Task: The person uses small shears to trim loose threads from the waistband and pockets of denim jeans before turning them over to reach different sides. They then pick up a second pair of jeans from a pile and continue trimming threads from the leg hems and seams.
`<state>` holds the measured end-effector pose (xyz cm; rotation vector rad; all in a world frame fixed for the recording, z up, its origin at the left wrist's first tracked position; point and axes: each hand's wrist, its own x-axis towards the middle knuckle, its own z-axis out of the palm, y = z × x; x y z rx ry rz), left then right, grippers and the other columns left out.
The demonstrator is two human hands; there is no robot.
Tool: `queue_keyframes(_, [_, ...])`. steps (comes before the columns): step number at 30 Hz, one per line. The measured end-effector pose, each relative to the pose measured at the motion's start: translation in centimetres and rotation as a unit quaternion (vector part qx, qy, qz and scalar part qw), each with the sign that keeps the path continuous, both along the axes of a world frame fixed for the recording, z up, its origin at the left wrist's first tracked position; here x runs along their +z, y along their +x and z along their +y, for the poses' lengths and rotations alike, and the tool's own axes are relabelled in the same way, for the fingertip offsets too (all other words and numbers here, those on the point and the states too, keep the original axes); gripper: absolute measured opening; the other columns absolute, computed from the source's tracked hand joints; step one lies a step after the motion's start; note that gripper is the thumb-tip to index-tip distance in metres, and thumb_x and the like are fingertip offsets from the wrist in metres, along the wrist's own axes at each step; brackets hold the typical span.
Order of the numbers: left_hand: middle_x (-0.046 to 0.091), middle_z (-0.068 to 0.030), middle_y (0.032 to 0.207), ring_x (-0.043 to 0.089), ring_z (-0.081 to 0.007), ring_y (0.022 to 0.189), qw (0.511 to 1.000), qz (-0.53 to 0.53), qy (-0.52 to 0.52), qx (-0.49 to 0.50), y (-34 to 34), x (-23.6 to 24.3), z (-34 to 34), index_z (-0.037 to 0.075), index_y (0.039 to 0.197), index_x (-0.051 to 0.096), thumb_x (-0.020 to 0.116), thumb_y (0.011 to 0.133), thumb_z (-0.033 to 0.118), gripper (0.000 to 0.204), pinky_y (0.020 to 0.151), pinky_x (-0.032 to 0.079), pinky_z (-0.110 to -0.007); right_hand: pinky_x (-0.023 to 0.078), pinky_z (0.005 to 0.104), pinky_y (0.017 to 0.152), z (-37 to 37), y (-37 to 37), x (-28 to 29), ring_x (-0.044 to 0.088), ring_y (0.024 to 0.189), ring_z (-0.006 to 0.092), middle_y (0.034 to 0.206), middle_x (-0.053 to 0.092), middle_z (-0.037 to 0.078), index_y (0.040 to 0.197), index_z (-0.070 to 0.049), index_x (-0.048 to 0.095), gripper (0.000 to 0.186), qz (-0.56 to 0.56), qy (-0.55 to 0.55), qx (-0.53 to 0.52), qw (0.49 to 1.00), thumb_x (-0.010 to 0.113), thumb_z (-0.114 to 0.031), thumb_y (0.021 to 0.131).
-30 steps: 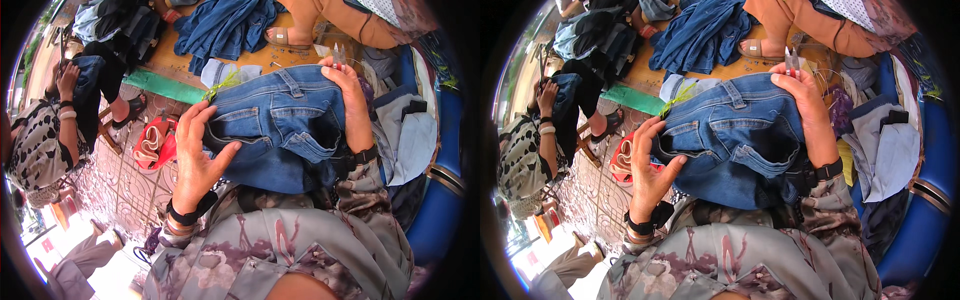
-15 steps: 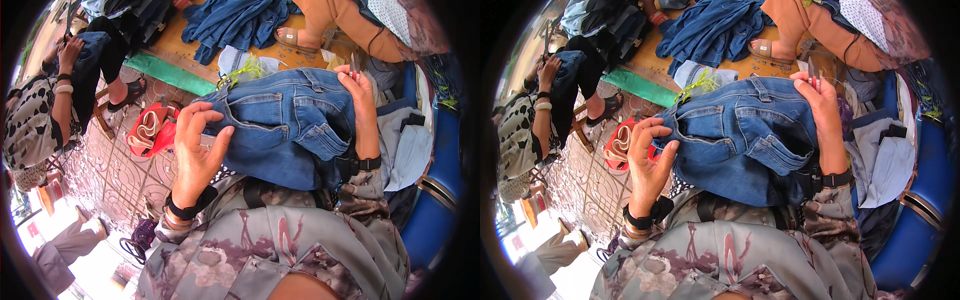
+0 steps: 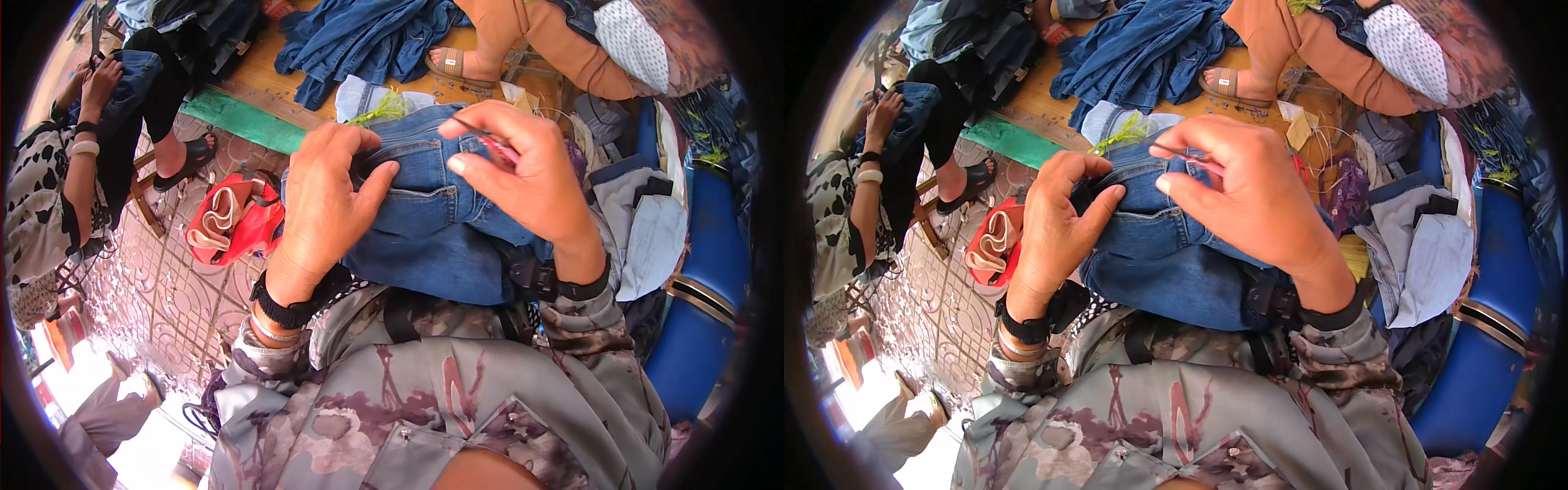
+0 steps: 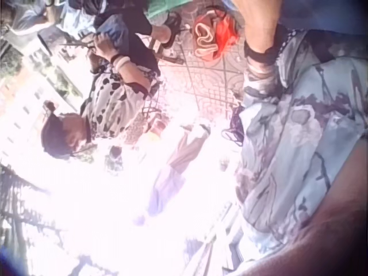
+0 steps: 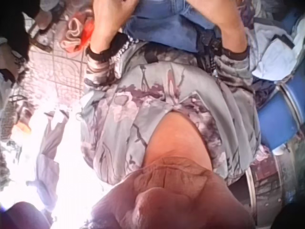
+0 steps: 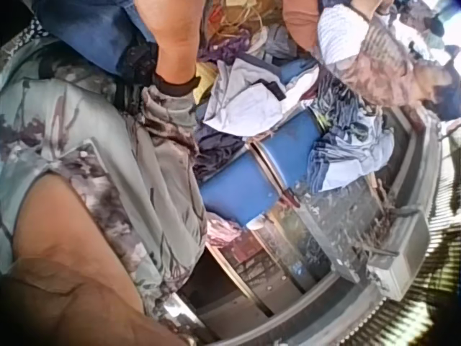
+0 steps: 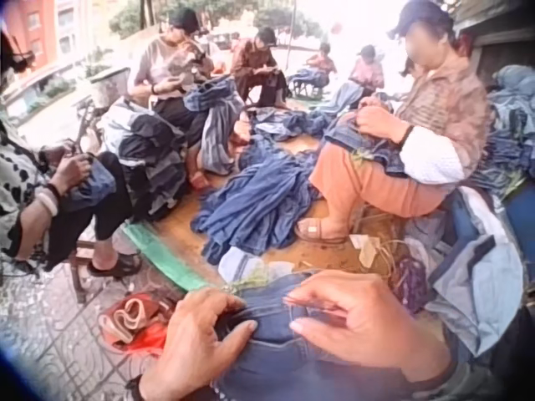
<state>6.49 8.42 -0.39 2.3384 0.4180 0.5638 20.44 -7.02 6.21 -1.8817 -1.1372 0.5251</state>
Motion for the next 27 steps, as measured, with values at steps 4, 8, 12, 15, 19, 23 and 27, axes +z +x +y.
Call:
queue_keyframes(4, [0.059, -0.0113, 0.085, 0.058, -0.0282, 0.086, 1.0, 0.002, -0.014, -0.011, -0.5, -0.9, 0.0, 0.001, 0.087, 0.059, 0.068, 0.072, 0.008, 0.018, 0.077, 0.045, -0.035, 0.049, 0.0245, 0.068, 0.7, 0.3, -2.0, 0.061, 0.076, 0.0096, 0.088, 0.066, 0.01, 0.097, 0.006, 0.059, 0.022, -0.043, 0.012, 0.008, 0.999, 0.064, -0.001, 0.077])
queue_keyframes(8, [0.058, -0.0109, 0.083, 0.057, -0.0272, 0.084, 1.0, 0.01, -0.022, -0.019, -0.5, -1.0, -0.2, 0.001, 0.086, 0.059, 0.067, 0.073, 0.008, 0.017, 0.074, 0.045, -0.033, 0.05, 0.0253, 0.072, 0.3, 0.6, -3.0, 0.064, 0.081, 0.0113, 0.087, 0.067, 0.011, 0.096, 0.005, 0.06, 0.02, 0.027, -0.019, -0.024, 0.999, 0.062, 0.0, 0.077])
queue_keyframes(12, [0.059, -0.0105, 0.079, 0.058, -0.021, 0.075, 0.996, 0.001, -0.078, -0.04, 1.0, 0.1, -1.0, 0.0, 0.084, 0.059, 0.069, 0.076, 0.012, 0.018, 0.067, 0.045, -0.031, 0.049, 0.0234, 0.067, -0.4, 0.9, -4.2, 0.061, 0.075, 0.0081, 0.08, 0.066, 0.007, 0.095, 0.003, 0.062, 0.017, 0.08, 0.049, -0.063, 0.994, 0.061, -0.001, 0.079])
queue_keyframes(15, [0.059, -0.0056, 0.072, 0.055, -0.011, 0.067, 0.987, 0.063, -0.131, -0.061, 2.2, 0.0, -1.4, -0.001, 0.083, 0.06, 0.069, 0.078, 0.014, 0.018, 0.062, 0.044, -0.026, 0.045, 0.0215, 0.059, -0.7, 1.1, -4.3, 0.055, 0.067, 0.0047, 0.074, 0.063, 0.002, 0.094, 0.001, 0.063, 0.015, 0.102, 0.077, -0.073, 0.989, 0.061, -0.002, 0.079])
queue_keyframes(19, [0.06, 0.0006, 0.07, 0.051, -0.0041, 0.066, 0.964, 0.087, -0.242, -0.065, 2.1, -0.7, -1.5, -0.002, 0.084, 0.061, 0.067, 0.08, 0.01, 0.014, 0.06, 0.043, -0.022, 0.039, 0.0211, 0.051, -0.9, 1.3, -3.9, 0.046, 0.059, 0.0029, 0.067, 0.058, 0.0, 0.09, 0.0, 0.065, 0.011, 0.123, 0.063, -0.066, 0.988, 0.064, -0.003, 0.079])
queue_keyframes(23, [0.061, 0.0036, 0.075, 0.051, -0.0015, 0.069, 0.938, 0.054, -0.338, -0.058, 1.5, -0.2, -2.1, -0.002, 0.089, 0.064, 0.065, 0.082, 0.007, 0.011, 0.062, 0.043, -0.018, 0.043, 0.0246, 0.054, -0.2, 0.9, -3.4, 0.056, 0.06, 0.0099, 0.071, 0.061, 0.007, 0.085, 0.0, 0.066, 0.01, 0.01, 0.06, -0.042, 0.997, 0.067, -0.004, 0.076])
queue_keyframes(27, [0.062, -0.0018, 0.068, 0.053, -0.004, 0.064, 0.931, 0.013, -0.365, -0.021, 1.2, 0.2, -2.9, -0.003, 0.085, 0.064, 0.064, 0.08, 0.005, 0.009, 0.058, 0.044, -0.022, 0.045, 0.0303, 0.055, 0.4, 0.5, -3.5, 0.06, 0.062, 0.0207, 0.074, 0.06, 0.01, 0.082, 0.0, 0.064, 0.01, -0.06, 0.08, -0.008, 0.995, 0.068, -0.006, 0.075])
